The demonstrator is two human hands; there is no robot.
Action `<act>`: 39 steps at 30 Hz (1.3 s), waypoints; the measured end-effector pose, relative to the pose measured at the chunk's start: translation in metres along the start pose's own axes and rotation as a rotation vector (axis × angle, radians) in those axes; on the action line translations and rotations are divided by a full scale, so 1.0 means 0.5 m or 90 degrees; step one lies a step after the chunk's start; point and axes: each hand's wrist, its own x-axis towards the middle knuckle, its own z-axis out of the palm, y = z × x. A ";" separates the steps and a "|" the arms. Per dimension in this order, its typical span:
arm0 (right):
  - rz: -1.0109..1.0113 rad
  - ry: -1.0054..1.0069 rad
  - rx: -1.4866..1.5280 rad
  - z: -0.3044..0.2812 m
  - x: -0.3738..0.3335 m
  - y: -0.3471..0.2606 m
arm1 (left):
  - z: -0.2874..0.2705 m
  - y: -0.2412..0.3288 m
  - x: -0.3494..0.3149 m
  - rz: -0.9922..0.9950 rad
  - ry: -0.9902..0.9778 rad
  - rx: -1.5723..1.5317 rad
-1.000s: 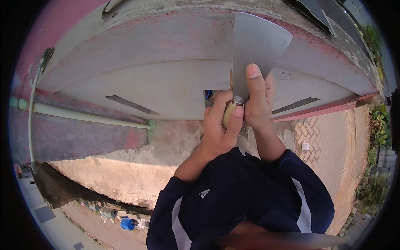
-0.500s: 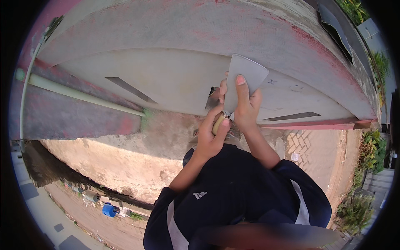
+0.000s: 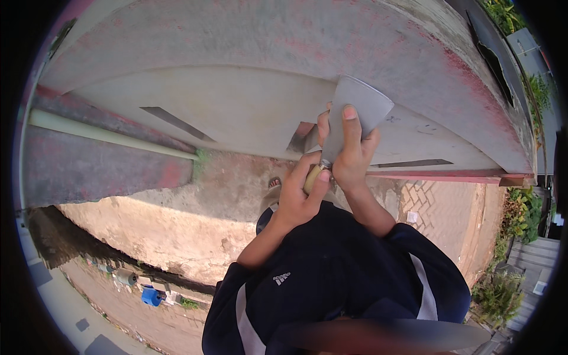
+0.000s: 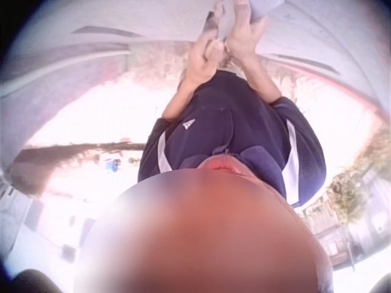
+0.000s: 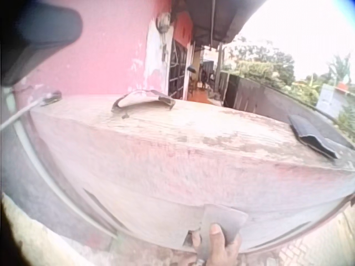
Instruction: The person uses a metal scraper to remove material from a curved overhead surface. They repeatedly scrape the same area, pause to wipe the tool, and continue scraping. The work is performed outdoors under a structure with visible ground and vegetation below.
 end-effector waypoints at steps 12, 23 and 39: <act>0.022 0.013 -0.009 0.020 0.004 -0.015 | -0.010 0.002 0.008 0.004 -0.022 -0.043; 0.095 0.046 -0.010 0.004 -0.005 -0.002 | 0.003 -0.015 -0.009 0.013 -0.021 -0.017; 0.133 0.009 0.022 0.022 -0.012 0.002 | -0.017 -0.007 -0.022 -0.010 -0.006 0.008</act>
